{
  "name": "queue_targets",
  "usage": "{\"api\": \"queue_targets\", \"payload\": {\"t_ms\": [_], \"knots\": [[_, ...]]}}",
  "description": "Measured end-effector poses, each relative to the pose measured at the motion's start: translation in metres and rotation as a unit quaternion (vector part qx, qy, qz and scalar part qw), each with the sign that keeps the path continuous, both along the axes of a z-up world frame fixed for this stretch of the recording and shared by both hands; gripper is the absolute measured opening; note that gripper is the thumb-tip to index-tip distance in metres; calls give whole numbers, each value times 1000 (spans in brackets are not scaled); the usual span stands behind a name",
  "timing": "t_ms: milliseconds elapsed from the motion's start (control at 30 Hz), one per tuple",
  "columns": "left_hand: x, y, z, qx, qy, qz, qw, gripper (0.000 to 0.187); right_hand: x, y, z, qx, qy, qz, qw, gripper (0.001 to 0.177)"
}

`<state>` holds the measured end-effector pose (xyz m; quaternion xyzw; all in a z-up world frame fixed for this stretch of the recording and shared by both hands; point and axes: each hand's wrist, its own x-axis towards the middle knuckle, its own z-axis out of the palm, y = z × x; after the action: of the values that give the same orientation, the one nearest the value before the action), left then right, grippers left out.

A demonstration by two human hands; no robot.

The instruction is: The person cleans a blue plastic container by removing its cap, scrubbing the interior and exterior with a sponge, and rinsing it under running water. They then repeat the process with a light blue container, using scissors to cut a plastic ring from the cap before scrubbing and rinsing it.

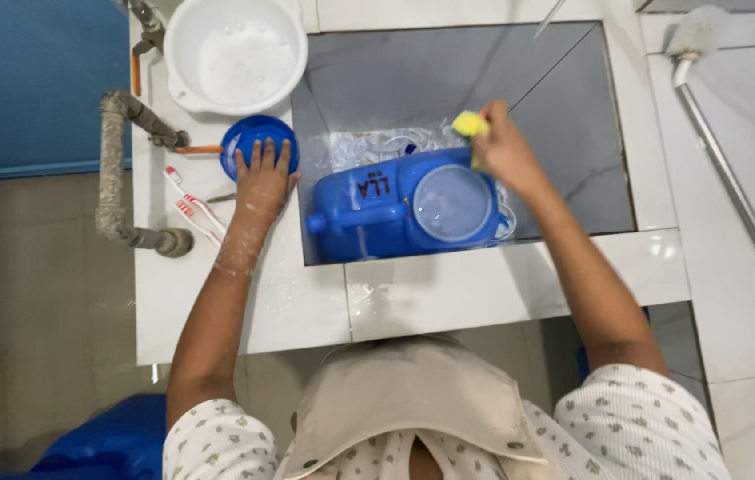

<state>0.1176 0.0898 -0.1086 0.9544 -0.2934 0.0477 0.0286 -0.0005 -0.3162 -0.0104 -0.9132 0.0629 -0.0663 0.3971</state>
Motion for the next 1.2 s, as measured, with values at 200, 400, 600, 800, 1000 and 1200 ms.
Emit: {"api": "queue_targets", "payload": {"t_ms": [200, 400, 600, 800, 1000, 1200], "knots": [[-62, -151, -19, -483, 269, -30, 833, 45, -56, 74, 0, -442, -228, 142, 856, 36], [-95, -207, -13, -580, 379, -79, 716, 46, -78, 55, -7, -351, -245, 239, 872, 21], [-97, -201, 0, -522, 190, -160, 816, 29, -83, 54, -27, -300, -217, 320, 872, 9], [-112, -211, -2, -538, 114, -75, 832, 18, -33, 22, -18, -203, -282, 164, 923, 3], [-119, -213, 7, -492, -14, -83, 866, 13, -30, 8, -37, 6, -141, 101, 985, 27], [-120, -214, 8, -463, -23, -96, 881, 11, -28, 15, -68, 294, -89, -48, 950, 25]]}}
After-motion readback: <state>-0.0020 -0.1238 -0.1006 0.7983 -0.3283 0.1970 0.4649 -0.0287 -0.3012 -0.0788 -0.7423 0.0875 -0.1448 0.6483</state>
